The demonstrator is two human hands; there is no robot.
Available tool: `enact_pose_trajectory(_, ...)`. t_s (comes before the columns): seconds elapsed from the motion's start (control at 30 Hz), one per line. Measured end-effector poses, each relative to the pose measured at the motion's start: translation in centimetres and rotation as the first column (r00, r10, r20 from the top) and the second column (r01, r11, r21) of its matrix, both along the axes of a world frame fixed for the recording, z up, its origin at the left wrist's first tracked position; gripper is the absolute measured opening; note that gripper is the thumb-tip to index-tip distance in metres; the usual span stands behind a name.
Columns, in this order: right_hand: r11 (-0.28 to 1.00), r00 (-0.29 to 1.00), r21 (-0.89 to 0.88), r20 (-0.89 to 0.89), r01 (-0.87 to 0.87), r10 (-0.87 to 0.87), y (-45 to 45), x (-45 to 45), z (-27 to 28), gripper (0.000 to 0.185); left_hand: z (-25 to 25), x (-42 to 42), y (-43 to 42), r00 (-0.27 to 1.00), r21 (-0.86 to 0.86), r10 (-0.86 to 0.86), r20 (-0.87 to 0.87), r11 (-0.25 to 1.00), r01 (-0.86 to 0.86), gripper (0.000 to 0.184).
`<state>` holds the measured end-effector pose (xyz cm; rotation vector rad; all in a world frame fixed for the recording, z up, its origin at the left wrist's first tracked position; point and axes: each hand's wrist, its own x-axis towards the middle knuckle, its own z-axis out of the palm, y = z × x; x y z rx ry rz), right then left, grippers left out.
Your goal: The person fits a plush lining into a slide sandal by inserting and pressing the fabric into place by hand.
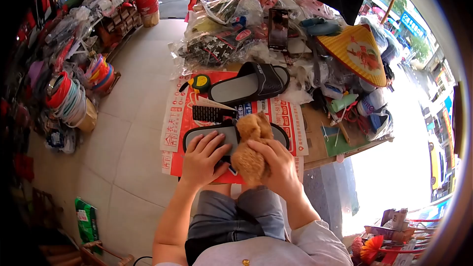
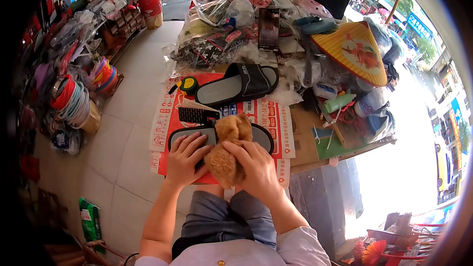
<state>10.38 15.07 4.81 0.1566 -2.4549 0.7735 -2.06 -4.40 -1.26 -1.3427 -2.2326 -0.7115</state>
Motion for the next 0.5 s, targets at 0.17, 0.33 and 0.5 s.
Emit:
enact_pose_trajectory(0.17,0.985,0.995,-0.165,0.073,-0.048,0.061,2.6,2.9,0.8,0.067,-0.3,-0.1,0.2,0.999,0.023,-0.028,0.017,0.999,0.027,0.040)
enact_pose_trajectory(0.33,0.992,0.989,-0.123,-0.145,-0.007,-0.011,0.8,-1.8,0.3,0.066,-0.4,-0.1,0.1,1.000,0.023,-0.010,0.007,1.000,0.009,0.039)
enact_pose_trajectory(0.5,0.998,0.999,-0.056,-0.040,0.000,-0.003,0.0,1.0,-0.4,0.059,-0.1,0.1,0.1,1.000,-0.005,-0.002,0.014,1.000,0.002,0.040)
